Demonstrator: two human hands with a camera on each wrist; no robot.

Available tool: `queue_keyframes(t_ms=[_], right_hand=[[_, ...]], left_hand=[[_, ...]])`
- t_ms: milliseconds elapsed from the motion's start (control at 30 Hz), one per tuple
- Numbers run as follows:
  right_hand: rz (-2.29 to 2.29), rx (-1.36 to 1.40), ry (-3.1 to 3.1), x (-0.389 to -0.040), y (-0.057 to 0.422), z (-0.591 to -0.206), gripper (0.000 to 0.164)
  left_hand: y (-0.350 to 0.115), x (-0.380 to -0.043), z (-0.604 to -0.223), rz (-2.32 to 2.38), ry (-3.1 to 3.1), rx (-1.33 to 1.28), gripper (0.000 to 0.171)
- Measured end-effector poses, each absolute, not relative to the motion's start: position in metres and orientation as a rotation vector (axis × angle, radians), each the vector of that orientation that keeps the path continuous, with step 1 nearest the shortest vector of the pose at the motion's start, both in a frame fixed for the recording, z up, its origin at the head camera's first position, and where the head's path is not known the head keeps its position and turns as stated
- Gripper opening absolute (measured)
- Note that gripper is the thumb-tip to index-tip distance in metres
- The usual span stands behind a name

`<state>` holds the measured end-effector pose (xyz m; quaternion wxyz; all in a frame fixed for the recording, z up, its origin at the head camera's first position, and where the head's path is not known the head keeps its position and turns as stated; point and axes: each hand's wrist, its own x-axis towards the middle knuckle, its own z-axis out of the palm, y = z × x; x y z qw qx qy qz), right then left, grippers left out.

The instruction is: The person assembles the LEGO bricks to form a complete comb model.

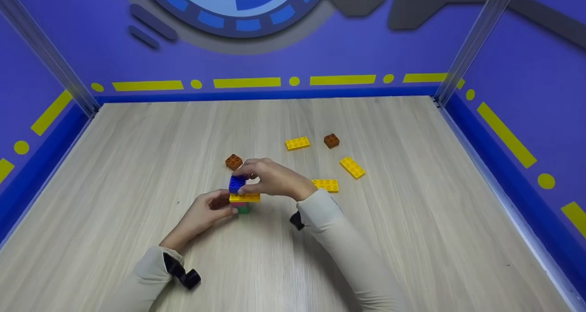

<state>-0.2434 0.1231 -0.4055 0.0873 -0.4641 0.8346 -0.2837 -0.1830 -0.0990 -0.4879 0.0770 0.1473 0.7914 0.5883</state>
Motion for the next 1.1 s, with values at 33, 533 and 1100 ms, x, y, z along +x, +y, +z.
queue_keyframes(t_ms=[33, 533, 1100], right_hand=[[-0.845, -1.383, 2.481, -0.243, 0.123, -0.406, 0.039], [-0.82, -1.394, 2.459, -0.24, 0.119, -0.408, 0.036], [-0.839, -1.344, 2.43, -0.239, 0.116, -0.403, 0.035]], left_hand=[[-0.099, -0.185, -0.492, 1.765, 2.371, 0.437, 0.042], [-0.102, -0.19, -0.506, 1.793, 2.362, 0.447, 0.043], [-0.1, -0.182, -0.489, 1.82, 2.328, 0.461, 0.041]])
